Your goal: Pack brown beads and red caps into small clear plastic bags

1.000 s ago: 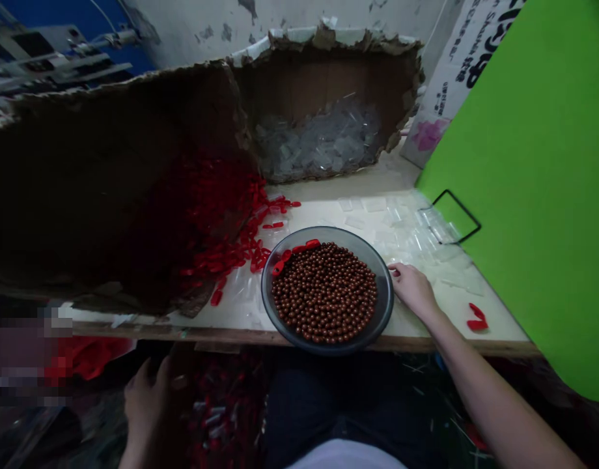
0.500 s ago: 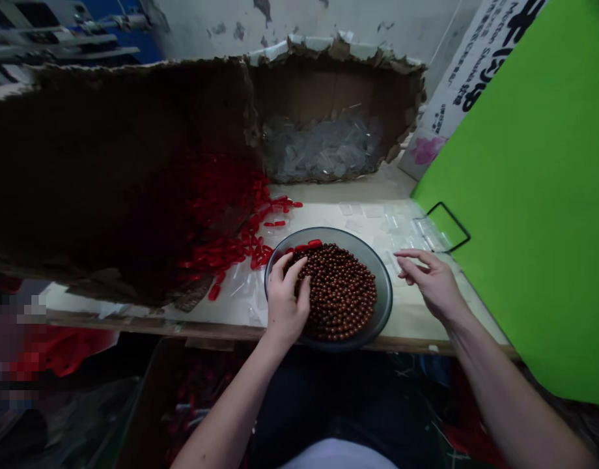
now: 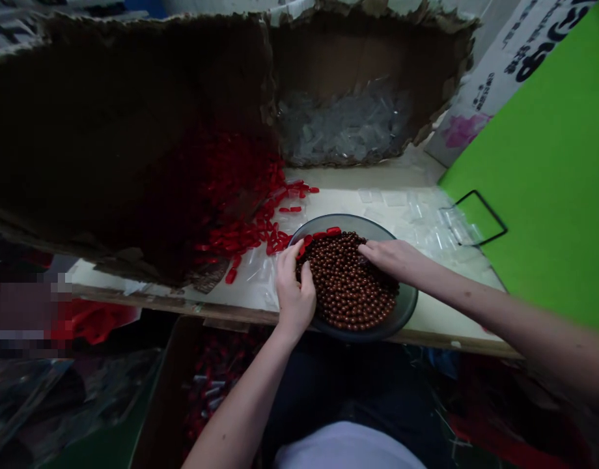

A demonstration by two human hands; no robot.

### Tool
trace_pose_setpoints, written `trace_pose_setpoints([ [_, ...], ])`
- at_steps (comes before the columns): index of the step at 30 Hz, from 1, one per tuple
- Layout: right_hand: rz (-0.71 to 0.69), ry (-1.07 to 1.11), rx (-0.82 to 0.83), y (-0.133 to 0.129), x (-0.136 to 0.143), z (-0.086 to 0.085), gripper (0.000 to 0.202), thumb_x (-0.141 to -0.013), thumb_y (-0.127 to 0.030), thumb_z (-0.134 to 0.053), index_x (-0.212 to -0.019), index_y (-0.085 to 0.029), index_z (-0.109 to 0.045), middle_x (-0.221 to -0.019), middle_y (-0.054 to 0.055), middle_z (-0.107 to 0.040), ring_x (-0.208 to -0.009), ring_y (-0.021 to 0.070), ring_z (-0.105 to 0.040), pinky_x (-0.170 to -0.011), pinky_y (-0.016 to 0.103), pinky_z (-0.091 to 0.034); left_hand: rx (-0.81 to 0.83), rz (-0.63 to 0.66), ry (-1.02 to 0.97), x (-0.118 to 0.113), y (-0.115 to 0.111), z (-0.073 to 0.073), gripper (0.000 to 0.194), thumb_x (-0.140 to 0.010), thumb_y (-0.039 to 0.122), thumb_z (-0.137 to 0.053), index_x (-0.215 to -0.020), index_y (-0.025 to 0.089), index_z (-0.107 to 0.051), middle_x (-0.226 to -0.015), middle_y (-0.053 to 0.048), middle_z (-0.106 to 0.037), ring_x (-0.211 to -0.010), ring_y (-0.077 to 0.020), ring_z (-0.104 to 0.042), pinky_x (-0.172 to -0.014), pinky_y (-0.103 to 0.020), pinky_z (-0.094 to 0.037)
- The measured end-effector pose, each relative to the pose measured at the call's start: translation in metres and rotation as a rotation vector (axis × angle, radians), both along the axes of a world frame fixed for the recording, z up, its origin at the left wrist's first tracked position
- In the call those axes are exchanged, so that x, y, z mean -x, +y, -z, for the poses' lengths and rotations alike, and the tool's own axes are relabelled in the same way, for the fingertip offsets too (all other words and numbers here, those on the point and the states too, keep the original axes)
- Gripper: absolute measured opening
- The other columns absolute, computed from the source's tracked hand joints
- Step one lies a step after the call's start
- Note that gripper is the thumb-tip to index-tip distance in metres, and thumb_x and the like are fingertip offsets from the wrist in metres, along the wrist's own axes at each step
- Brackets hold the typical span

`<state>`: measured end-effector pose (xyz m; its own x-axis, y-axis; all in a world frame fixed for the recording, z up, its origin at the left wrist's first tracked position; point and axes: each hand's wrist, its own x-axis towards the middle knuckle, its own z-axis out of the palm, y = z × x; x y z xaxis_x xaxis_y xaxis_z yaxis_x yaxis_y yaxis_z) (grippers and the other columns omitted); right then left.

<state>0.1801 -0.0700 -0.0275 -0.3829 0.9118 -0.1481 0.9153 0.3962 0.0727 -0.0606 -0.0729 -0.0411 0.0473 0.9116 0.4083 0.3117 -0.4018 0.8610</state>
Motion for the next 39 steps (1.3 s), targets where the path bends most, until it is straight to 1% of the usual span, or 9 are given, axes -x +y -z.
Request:
trace_pose_setpoints([
  [3, -0.158, -0.056, 0.038, 0.002, 0.019, 0.002, 0.02, -0.087, -0.005, -0.043, -0.087, -0.015, -0.06, -0.082, 0.011, -0.065, -0.068, 0.0196, -0.061, -0.055, 0.028, -0.037, 0.014, 0.005, 0.007, 0.0, 0.0, 0.0, 0.038, -0.089, 0.015, -0.045, -0.126, 0.021, -0.051, -0.122, -0.01, -0.056, -0.117, -0.0198, -0.051, -0.103, -0.039, -0.04],
  [7, -0.233, 0.198, 0.169, -0.008, 0.042, 0.007, 0.019, -0.082, -0.004, -0.048, -0.086, -0.017, -0.062, -0.083, 0.007, -0.066, -0.073, 0.0189, -0.062, -0.061, 0.027, -0.041, -0.002, 0.008, 0.004, 0.0, 0.0, 0.001, 0.038, -0.089, 0.013, -0.045, -0.126, 0.02, -0.051, -0.122, -0.01, -0.056, -0.116, -0.0189, -0.051, -0.103, -0.037, -0.04],
  [10, -0.103, 0.545, 0.282, -0.013, 0.043, 0.008, 0.021, -0.077, -0.006, -0.054, -0.091, -0.018, -0.064, -0.086, 0.004, -0.068, -0.078, 0.0171, -0.063, -0.071, 0.028, -0.045, -0.008, 0.015, 0.015, 0.0, -0.001, 0.0, 0.038, -0.089, 0.013, -0.045, -0.125, 0.02, -0.051, -0.121, -0.01, -0.057, -0.115, -0.0193, -0.051, -0.103, -0.038, -0.04],
  [14, 0.169, 1.006, 0.426, -0.02, 0.035, 0.006, 0.021, -0.08, -0.027, -0.063, -0.099, -0.019, -0.065, -0.089, 0.001, -0.069, -0.072, 0.0143, -0.063, -0.069, 0.028, -0.048, -0.009, 0.018, 0.031, 0.0, 0.0, -0.001, 0.037, -0.089, 0.013, -0.045, -0.124, 0.02, -0.052, -0.12, -0.01, -0.058, -0.115, -0.0195, -0.052, -0.102, -0.038, -0.041],
  [19, 0.358, 1.387, 0.411, -0.032, 0.033, -0.005, 0.032, -0.071, -0.036, -0.073, -0.094, -0.016, -0.064, -0.092, 0.005, -0.071, -0.081, 0.0177, -0.067, -0.077, 0.034, -0.052, -0.004, 0.04, 0.026, 0.0, 0.002, -0.001, 0.03, -0.088, 0.016, -0.048, -0.114, 0.02, -0.06, -0.113, -0.009, -0.06, -0.111, -0.0192, -0.054, -0.1, -0.037, -0.043],
  [23, 0.379, 1.461, 0.305, -0.039, 0.034, -0.017, 0.034, -0.069, -0.034, -0.076, -0.095, -0.016, -0.064, -0.089, 0.005, -0.072, -0.081, 0.0189, -0.068, -0.08, 0.037, -0.052, 0.048, 0.167, -0.018, -0.003, 0.0, -0.008, 0.025, -0.086, 0.02, -0.052, -0.109, 0.02, -0.064, -0.111, -0.008, -0.063, -0.108, -0.0195, -0.057, -0.098, -0.036, -0.044],
  [29, 0.333, 1.431, 0.217, -0.044, 0.038, -0.034, 0.033, -0.074, -0.03, -0.072, -0.103, -0.018, -0.061, -0.092, 0.004, -0.069, -0.082, 0.0163, -0.066, -0.08, 0.034, -0.053, 0.432, 0.543, -0.316, -0.021, -0.014, -0.025, 0.036, -0.078, 0.021, -0.063, -0.114, 0.019, -0.061, -0.11, -0.009, -0.068, -0.1, -0.0179, -0.064, -0.092, -0.032, -0.049],
  [35, 0.289, 1.426, 0.287, -0.051, 0.033, -0.047, 0.04, -0.081, -0.027, -0.064, -0.118, -0.022, -0.053, -0.094, 0.004, -0.068, -0.081, 0.0155, -0.066, -0.073, 0.031, -0.055, 0.575, 0.574, -0.466, -0.024, -0.015, -0.028, 0.038, -0.069, 0.018, -0.071, -0.106, 0.016, -0.066, -0.097, -0.006, -0.071, -0.087, -0.0154, -0.066, -0.083, -0.027, -0.052],
  [39, 0.253, 1.393, 0.287, -0.052, 0.027, -0.052, 0.035, -0.081, -0.028, -0.063, -0.115, -0.021, -0.057, -0.098, 0.005, -0.069, -0.084, 0.0168, -0.066, -0.074, 0.031, -0.055, 0.666, 0.612, -0.517, -0.021, -0.015, -0.031, 0.04, -0.069, 0.022, -0.073, -0.108, 0.015, -0.066, -0.094, -0.007, -0.072, -0.079, -0.0146, -0.067, -0.074, -0.026, -0.053],
])
